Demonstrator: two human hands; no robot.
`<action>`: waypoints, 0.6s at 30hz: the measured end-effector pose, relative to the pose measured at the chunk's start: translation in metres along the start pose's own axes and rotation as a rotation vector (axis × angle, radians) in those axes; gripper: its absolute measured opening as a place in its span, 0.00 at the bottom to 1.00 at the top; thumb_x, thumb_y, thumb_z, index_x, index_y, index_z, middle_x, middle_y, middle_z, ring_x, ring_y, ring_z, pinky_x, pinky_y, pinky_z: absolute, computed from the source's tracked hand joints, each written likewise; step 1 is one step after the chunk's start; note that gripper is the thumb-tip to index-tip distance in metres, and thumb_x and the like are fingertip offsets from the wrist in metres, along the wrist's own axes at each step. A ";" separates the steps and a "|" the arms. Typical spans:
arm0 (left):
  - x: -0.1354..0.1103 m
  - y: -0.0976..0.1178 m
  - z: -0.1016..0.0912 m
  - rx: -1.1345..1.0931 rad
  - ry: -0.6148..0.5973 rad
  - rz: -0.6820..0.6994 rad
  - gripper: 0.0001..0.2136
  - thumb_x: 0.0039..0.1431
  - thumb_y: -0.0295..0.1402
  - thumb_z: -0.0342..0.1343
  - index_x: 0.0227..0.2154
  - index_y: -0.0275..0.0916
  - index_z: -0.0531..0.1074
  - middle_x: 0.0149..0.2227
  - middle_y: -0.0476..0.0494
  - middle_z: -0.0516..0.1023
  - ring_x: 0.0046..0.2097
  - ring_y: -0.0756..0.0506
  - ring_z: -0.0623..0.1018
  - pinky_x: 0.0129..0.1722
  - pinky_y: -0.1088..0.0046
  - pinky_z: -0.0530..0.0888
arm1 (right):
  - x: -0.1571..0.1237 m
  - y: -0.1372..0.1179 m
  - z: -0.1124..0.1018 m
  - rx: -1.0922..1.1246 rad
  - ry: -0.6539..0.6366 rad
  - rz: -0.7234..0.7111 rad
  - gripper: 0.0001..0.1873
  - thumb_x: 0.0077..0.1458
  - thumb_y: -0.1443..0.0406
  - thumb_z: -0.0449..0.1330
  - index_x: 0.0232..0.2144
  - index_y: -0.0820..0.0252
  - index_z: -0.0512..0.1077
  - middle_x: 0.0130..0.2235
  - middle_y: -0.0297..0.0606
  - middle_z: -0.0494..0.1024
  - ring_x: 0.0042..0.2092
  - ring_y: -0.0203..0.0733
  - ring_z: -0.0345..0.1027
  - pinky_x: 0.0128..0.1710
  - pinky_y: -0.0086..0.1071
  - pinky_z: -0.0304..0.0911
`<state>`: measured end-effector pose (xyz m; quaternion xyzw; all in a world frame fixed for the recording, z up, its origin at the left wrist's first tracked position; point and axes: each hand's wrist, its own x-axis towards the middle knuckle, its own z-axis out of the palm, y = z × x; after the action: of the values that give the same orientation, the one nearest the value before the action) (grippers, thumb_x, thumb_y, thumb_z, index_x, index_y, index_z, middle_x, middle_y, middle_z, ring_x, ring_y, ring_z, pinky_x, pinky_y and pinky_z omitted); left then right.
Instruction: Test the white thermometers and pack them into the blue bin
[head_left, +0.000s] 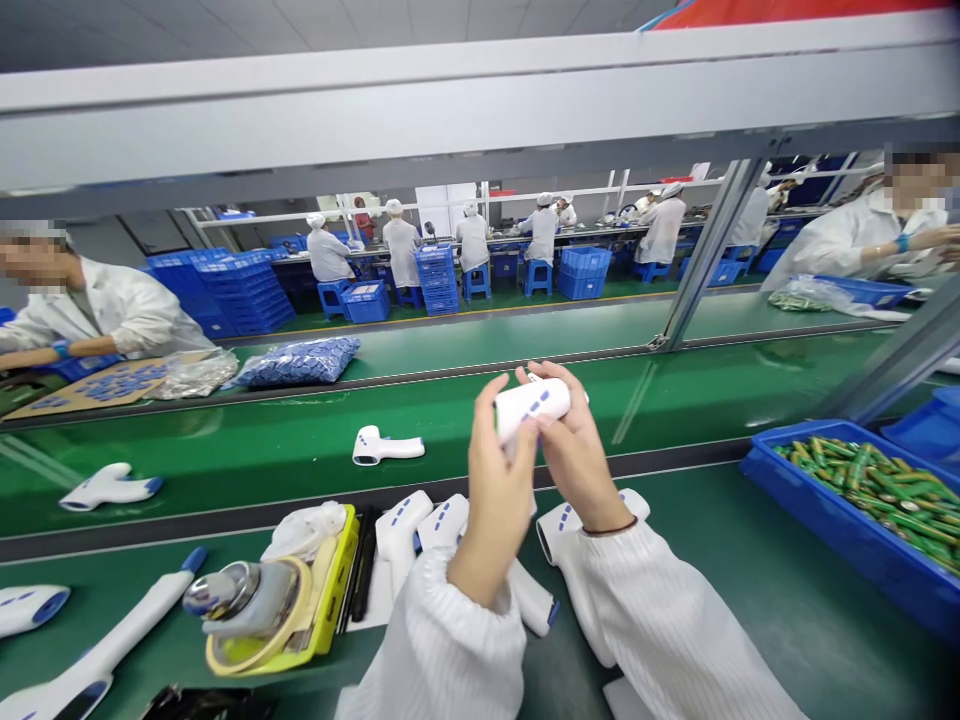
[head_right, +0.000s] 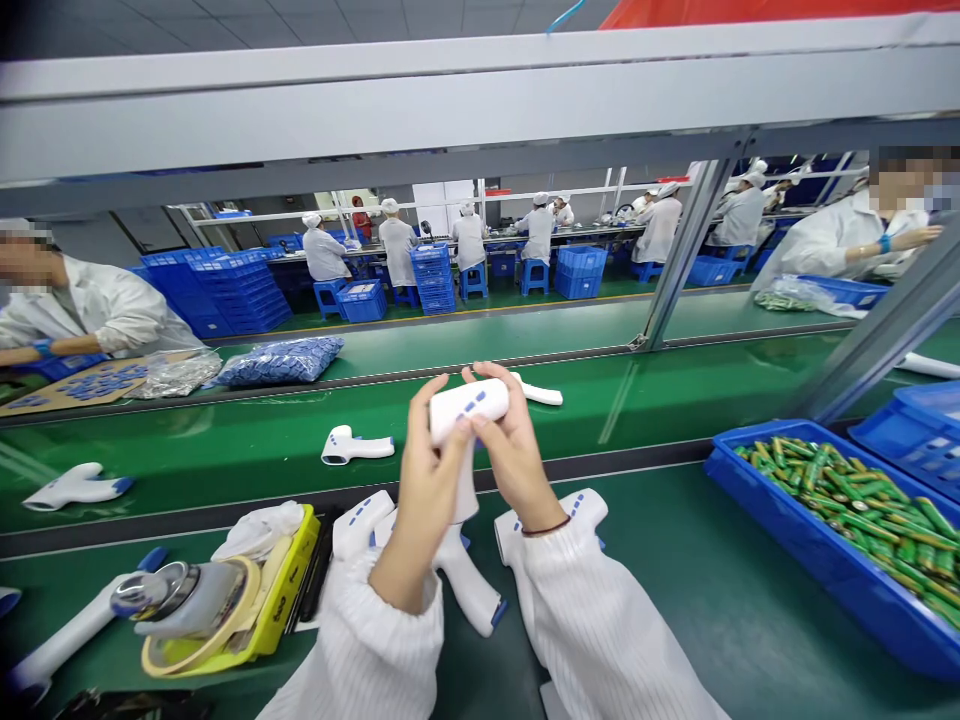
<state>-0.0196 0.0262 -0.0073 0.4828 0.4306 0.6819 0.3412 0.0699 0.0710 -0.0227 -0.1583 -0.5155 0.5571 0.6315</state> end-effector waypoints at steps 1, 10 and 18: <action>0.006 -0.001 -0.005 -0.155 0.037 -0.084 0.20 0.61 0.32 0.56 0.56 0.43 0.65 0.52 0.42 0.74 0.48 0.45 0.77 0.46 0.71 0.73 | -0.003 0.003 0.005 -0.068 -0.035 -0.030 0.31 0.54 0.65 0.64 0.59 0.43 0.63 0.65 0.33 0.61 0.67 0.44 0.54 0.63 0.39 0.57; 0.045 -0.004 -0.057 -1.056 0.357 -0.816 0.14 0.68 0.35 0.42 0.35 0.31 0.69 0.23 0.47 0.73 0.22 0.54 0.74 0.24 0.82 0.72 | -0.022 0.031 0.029 -0.237 -0.461 -0.099 0.11 0.61 0.60 0.59 0.44 0.51 0.77 0.53 0.39 0.77 0.64 0.49 0.60 0.67 0.50 0.49; 0.033 -0.002 -0.044 -1.084 0.274 -0.674 0.14 0.68 0.36 0.40 0.35 0.34 0.68 0.22 0.50 0.70 0.19 0.55 0.69 0.20 0.82 0.68 | -0.038 0.031 0.055 -0.080 -0.116 -0.137 0.14 0.64 0.54 0.53 0.36 0.50 0.75 0.42 0.39 0.76 0.56 0.48 0.67 0.66 0.49 0.50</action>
<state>-0.0714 0.0447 -0.0042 -0.0105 0.1929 0.7134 0.6736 0.0133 0.0277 -0.0422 -0.1153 -0.5826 0.4997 0.6305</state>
